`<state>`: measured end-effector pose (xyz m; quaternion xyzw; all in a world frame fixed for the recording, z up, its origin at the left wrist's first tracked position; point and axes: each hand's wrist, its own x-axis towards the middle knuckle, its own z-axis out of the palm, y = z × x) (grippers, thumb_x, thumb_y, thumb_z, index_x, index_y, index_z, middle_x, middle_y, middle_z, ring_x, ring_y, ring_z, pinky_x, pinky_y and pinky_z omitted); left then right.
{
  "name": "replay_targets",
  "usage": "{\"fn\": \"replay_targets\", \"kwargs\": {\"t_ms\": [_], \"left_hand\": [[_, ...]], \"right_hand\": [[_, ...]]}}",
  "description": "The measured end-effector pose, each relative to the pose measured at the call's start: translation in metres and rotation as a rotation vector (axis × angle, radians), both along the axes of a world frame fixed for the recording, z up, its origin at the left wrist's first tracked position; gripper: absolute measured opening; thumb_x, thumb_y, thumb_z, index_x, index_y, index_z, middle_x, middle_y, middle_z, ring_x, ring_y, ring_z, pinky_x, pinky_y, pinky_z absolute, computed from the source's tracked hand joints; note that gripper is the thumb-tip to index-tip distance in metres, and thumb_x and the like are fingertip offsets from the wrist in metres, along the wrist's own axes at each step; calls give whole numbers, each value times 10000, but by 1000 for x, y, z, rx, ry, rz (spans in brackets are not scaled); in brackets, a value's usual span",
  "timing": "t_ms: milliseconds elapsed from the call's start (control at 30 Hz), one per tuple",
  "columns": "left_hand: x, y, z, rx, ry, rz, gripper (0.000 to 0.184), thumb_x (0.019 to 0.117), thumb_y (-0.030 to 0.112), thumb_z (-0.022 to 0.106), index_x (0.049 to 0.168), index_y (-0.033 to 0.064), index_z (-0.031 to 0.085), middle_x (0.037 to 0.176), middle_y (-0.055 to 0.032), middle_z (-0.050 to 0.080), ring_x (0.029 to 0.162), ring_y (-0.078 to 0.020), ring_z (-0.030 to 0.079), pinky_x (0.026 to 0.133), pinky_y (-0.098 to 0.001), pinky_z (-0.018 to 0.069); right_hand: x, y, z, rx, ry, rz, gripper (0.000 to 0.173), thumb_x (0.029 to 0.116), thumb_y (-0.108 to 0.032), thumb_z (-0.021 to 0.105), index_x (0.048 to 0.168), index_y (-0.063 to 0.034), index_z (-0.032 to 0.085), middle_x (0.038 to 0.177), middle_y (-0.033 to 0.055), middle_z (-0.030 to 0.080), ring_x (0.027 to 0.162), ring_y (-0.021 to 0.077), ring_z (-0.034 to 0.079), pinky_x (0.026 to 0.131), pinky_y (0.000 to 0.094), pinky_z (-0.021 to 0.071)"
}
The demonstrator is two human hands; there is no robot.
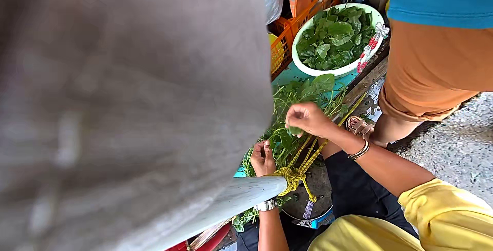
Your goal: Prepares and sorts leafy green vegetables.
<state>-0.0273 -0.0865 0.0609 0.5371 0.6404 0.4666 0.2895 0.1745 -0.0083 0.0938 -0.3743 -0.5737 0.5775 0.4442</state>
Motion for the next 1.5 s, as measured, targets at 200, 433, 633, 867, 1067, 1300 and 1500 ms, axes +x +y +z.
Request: {"fn": "replay_targets", "kwargs": {"t_ms": [200, 433, 633, 867, 1067, 1300, 1500], "left_hand": [[0, -1, -3, 32, 45, -19, 172, 1027, 88, 517, 1003, -39, 632, 666, 42, 552, 510, 9, 489, 494, -179, 449], [4, 0, -1, 41, 68, 2, 173, 1024, 87, 527, 1002, -42, 640, 668, 37, 556, 511, 13, 493, 496, -174, 452], [4, 2, -5, 73, 71, -1, 169, 1016, 72, 529, 987, -51, 642, 681, 31, 572, 528, 24, 504, 511, -158, 452], [-4, 3, -10, 18, -53, 48, 162, 1035, 92, 510, 1006, -13, 630, 638, 47, 523, 479, -21, 480, 453, -203, 448], [-5, 11, -5, -68, -281, 140, 133, 1056, 82, 501, 991, 26, 602, 617, 35, 496, 447, -46, 453, 404, -208, 420], [-35, 14, -11, 26, -350, -235, 201, 1005, 158, 601, 1203, 126, 615, 825, 47, 602, 590, -29, 516, 504, -188, 450], [-47, 11, -6, 68, 81, -326, 281, 790, 238, 875, 982, 86, 736, 985, 11, 554, 724, 32, 492, 594, -94, 411]], "right_hand": [[-19, -4, 1, 180, -552, 112, 93, 974, -129, 654, 1012, -65, 710, 865, 107, 695, 825, 278, 676, 748, 536, 539], [-25, -6, -3, 162, -616, 167, 239, 1010, -248, 661, 979, -17, 711, 948, 132, 654, 905, 280, 655, 810, 494, 538], [-25, 0, 2, 192, -713, 285, 156, 985, -115, 621, 887, -9, 681, 936, 134, 635, 899, 282, 636, 790, 478, 515], [-11, 5, -8, -262, 197, 85, 109, 966, -67, 620, 878, -59, 684, 763, -17, 632, 545, 22, 468, 474, 183, 370], [23, 19, -19, -439, 638, 77, 187, 974, -155, 553, 842, -127, 683, 760, -19, 647, 544, 19, 534, 475, 166, 443], [45, 16, -31, -545, 880, 75, 231, 1000, -178, 473, 859, -90, 634, 899, 92, 726, 553, 48, 608, 411, 141, 415], [36, 0, -28, -343, 642, -101, 189, 1012, -79, 490, 1012, -92, 679, 738, 39, 657, 468, 17, 502, 384, 133, 355]]}}
